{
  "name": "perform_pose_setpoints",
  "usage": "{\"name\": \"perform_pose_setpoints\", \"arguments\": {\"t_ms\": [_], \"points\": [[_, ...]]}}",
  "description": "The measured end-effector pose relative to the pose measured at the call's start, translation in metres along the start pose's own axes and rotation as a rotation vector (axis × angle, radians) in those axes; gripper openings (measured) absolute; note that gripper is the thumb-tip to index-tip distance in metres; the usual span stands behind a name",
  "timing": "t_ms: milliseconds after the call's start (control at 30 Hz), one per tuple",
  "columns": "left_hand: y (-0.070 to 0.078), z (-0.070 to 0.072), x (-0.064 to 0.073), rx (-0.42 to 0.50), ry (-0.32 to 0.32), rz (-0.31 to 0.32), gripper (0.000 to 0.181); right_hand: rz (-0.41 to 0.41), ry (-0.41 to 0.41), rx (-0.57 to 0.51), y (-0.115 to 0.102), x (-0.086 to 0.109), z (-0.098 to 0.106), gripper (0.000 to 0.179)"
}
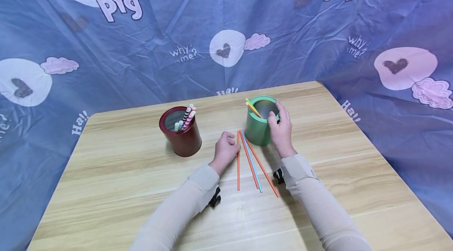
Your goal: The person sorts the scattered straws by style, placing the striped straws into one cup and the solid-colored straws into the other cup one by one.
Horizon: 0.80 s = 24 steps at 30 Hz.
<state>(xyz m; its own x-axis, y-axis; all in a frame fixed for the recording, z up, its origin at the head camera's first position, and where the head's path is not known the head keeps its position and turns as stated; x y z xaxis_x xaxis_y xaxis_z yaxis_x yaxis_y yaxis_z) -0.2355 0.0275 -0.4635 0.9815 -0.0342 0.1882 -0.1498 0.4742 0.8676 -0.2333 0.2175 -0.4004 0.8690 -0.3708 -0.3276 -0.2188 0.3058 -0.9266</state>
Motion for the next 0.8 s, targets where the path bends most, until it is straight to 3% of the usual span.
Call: {"name": "perform_pose_setpoints", "arguments": {"t_ms": [333, 800], "points": [[-0.0019, -0.0021, 0.0008, -0.146, 0.029, -0.034, 0.030, 0.012, 0.001, -0.003, -0.0013, 0.0010, -0.0008, 0.051], [-0.0039, -0.0061, -0.0031, -0.241, 0.065, -0.084, 0.027, 0.003, 0.005, -0.010, 0.0004, -0.0003, -0.0011, 0.050]]}}
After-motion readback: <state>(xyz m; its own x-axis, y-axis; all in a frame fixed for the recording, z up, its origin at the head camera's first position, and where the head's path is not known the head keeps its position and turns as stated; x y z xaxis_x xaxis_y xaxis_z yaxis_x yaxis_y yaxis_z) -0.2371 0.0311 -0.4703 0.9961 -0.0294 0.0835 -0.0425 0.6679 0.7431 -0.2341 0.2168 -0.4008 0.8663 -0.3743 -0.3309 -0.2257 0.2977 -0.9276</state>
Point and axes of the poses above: each hand's wrist, its own x-axis away from the middle knuckle, its own z-axis out of the back of the hand, y = z × x, the point moved 5 cm from there along -x, towards the middle knuckle, and after that the axes turned 9 degrees about -x, right-handed, at the moved point
